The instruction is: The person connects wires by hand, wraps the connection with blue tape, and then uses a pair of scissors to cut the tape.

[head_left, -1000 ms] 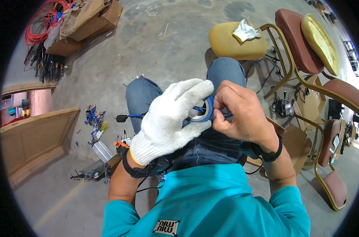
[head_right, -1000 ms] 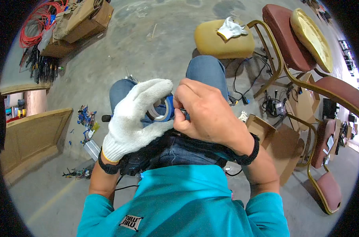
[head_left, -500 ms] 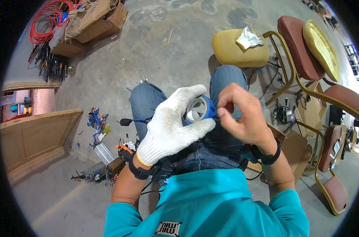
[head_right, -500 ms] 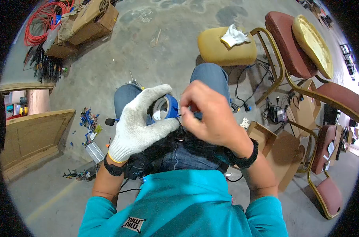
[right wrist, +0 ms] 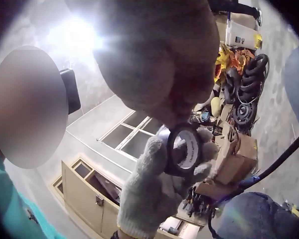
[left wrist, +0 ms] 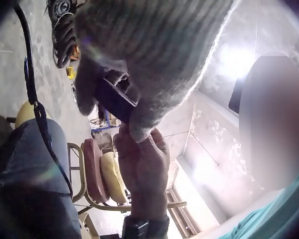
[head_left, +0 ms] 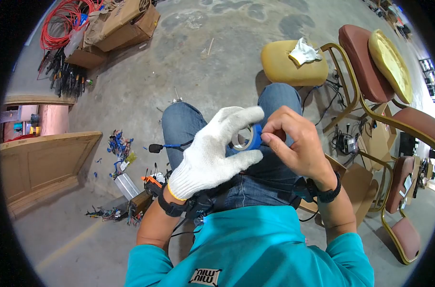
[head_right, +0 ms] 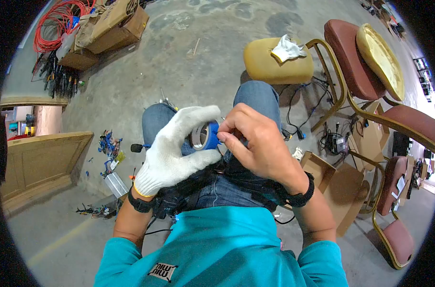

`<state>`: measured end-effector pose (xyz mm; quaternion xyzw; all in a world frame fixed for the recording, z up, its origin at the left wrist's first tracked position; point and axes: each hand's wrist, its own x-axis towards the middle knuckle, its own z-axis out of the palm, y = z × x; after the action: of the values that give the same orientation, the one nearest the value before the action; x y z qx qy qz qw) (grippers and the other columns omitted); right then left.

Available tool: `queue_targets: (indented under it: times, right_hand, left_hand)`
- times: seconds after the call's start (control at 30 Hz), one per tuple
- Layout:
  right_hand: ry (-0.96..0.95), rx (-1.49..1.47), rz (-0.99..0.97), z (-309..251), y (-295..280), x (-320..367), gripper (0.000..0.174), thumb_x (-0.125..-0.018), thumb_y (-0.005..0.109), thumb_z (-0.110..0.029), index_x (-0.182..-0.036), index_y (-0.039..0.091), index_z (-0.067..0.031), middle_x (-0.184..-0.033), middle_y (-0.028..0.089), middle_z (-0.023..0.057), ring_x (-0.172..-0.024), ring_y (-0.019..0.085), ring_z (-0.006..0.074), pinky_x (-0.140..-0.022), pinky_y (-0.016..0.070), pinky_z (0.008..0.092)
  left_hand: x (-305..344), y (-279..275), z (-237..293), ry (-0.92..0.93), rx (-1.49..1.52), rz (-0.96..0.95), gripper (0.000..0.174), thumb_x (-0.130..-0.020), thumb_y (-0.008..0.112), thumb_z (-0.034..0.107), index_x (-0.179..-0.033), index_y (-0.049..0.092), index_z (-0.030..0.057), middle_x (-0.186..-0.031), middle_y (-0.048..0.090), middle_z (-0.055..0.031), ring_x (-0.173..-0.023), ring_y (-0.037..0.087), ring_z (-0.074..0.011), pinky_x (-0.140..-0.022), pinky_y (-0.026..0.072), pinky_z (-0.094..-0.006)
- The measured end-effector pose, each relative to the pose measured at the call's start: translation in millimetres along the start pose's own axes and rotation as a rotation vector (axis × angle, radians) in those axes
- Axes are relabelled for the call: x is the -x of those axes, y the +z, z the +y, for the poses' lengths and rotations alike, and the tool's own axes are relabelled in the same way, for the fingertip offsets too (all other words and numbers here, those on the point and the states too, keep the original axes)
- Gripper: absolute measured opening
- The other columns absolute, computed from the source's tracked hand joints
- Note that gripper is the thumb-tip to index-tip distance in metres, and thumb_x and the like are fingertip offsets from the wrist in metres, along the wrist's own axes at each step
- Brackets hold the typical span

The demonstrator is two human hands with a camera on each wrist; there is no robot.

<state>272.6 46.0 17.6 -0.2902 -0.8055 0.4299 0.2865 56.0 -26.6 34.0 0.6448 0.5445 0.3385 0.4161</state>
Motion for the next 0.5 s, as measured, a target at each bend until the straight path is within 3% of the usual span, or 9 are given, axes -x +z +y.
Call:
queue_targets:
  times: [0.23, 0.33, 0.5]
  right_hand:
    - [-0.086, 0.088, 0.003, 1, 1, -1, 0.014, -0.083, 0.07, 0.0, -0.09, 0.058, 0.0001, -0.084, 0.058, 0.0125, -0.072, 0.061, 0.0277, -0.066, 0.0509, 0.0373]
    - [-0.114, 0.108, 0.054, 3, 6, 0, 0.015, -0.08, 0.07, 0.0, -0.089, 0.057, -0.0003, -0.083, 0.058, 0.0126, -0.071, 0.061, 0.0282, -0.064, 0.05, 0.0377]
    - [-0.094, 0.076, 0.092, 4, 8, 0, 0.015, -0.081, 0.071, 0.0, -0.089, 0.058, -0.0008, -0.082, 0.057, 0.0114, -0.07, 0.06, 0.0251, -0.063, 0.0503, 0.0348]
  left_hand:
    - [2, 4, -1, 0.016, -0.024, 0.011, 0.07, -0.075, 0.087, 0.014, -0.139, 0.059, 0.0051, -0.123, 0.065, -0.0117, -0.101, 0.063, -0.0213, -0.09, 0.0519, -0.0329]
    - [2, 4, 5, -0.07, -0.024, -0.016, 0.067, -0.077, 0.087, 0.016, -0.138, 0.06, 0.0048, -0.12, 0.067, -0.0108, -0.101, 0.065, -0.0194, -0.09, 0.0526, -0.032]
    - [0, 12, 2, -0.114, -0.065, 0.072, 0.061, -0.08, 0.086, 0.018, -0.134, 0.061, 0.004, -0.113, 0.07, -0.0085, -0.098, 0.065, -0.0127, -0.085, 0.0536, -0.03]
